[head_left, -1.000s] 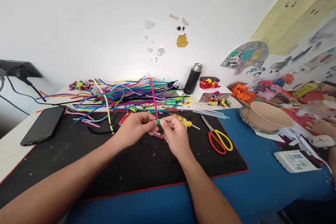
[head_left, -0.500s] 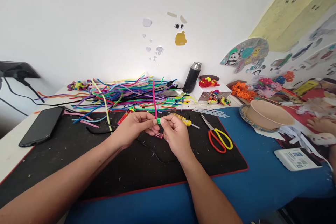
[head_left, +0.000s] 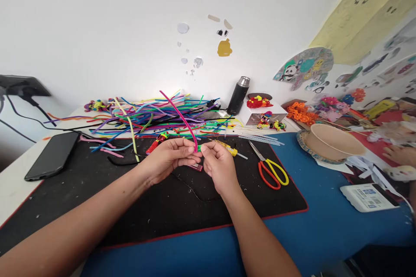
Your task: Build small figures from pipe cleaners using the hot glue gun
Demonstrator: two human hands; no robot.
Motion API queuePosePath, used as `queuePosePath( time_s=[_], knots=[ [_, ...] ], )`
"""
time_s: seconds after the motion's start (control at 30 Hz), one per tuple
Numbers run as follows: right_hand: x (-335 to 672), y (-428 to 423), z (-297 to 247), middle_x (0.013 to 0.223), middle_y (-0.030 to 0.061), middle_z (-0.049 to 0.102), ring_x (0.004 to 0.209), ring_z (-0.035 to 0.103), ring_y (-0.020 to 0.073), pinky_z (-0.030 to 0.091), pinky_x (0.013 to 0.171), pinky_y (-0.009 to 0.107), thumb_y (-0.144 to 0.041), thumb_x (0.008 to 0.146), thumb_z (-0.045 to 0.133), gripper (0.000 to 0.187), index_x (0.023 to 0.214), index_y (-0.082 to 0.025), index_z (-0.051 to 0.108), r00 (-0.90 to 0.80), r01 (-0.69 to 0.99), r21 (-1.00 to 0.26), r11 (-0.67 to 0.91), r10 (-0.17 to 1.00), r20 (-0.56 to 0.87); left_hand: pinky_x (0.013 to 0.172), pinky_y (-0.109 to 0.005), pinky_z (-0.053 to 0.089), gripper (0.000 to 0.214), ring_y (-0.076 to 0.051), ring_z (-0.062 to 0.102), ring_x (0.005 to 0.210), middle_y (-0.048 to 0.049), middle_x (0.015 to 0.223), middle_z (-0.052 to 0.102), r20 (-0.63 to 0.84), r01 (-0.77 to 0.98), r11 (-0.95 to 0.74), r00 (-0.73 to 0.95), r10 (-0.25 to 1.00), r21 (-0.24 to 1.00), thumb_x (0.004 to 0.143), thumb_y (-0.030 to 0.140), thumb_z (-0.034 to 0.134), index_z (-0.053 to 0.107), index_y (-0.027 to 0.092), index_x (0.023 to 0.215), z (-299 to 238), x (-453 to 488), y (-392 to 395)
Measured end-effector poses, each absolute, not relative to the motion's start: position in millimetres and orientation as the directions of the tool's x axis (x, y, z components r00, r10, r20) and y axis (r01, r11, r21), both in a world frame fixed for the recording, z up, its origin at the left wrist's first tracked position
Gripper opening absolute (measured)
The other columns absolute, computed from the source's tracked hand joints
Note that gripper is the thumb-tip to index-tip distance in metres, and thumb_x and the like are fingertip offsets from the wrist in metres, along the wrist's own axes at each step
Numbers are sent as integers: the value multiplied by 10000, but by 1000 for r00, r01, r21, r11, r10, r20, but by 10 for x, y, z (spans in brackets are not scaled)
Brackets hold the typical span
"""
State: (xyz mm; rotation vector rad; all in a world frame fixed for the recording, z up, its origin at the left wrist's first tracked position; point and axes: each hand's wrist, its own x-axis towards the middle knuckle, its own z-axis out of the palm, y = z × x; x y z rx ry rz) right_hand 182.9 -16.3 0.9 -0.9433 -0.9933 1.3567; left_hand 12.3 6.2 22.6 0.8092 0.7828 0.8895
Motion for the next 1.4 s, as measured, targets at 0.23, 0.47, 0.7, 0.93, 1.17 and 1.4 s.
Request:
queuePosePath(
  time_s=[0.23, 0.47, 0.7, 0.93, 1.17, 1.4],
  knots=[
    [1822, -162, -3, 466, -115, 400, 376, 277, 53, 215, 373, 200, -512, 803, 805, 368, 852, -195, 623, -44, -326, -945, -36, 999, -23, 733, -250, 647, 194, -164, 767, 684, -99, 816, 813, -249, -325, 397, 412, 876, 859, 782, 184, 888, 709, 132, 834, 214, 147, 59],
    [1808, -161, -10, 463, -116, 396, 379, 290, 60, 228, 380, 206, -511, 818, 786, 355, 843, -201, 614, -19, -304, -953, -11, 1000, -6, 756, -278, 643, 193, -183, 773, 720, -116, 853, 816, -242, -298, 373, 395, 886, 879, 800, 237, 877, 727, 129, 854, 200, 131, 74],
    [1817, -143, -77, 529, -93, 465, 399, 328, 64, 240, 390, 214, -500, 858, 757, 332, 843, -198, 620, 33, -220, -973, 68, 997, 62, 769, -304, 642, 421, -202, 778, 762, -73, 829, 805, -192, -197, 289, 403, 895, 937, 649, 380, 988, 751, 140, 901, 278, 71, 97],
    [1812, -156, -90, 517, -92, 450, 411, 325, 77, 259, 400, 219, -541, 855, 745, 364, 843, -199, 620, 37, -164, -983, 78, 997, 72, 771, -324, 628, 414, -209, 762, 768, -63, 778, 787, -166, -41, 199, 401, 901, 979, 698, 499, 926, 752, 151, 841, 314, 60, 91],
    [1812, -160, -77, 516, -87, 446, 415, 332, 85, 280, 402, 224, -575, 846, 746, 383, 852, -208, 638, 12, -119, -989, 89, 996, 88, 716, -297, 609, 351, -200, 750, 731, -54, 755, 780, -150, 33, 148, 366, 918, 988, 728, 465, 884, 735, 165, 833, 288, 79, 105],
    [1822, -120, -86, 506, -84, 444, 423, 347, 93, 289, 419, 229, -551, 904, 702, 371, 960, -184, 690, 1, -138, -980, 141, 990, 142, 622, -249, 580, 307, -166, 716, 631, -61, 729, 781, -203, 72, 191, 401, 893, 979, 749, 444, 844, 720, 167, 797, 350, -30, 147]
  ],
)
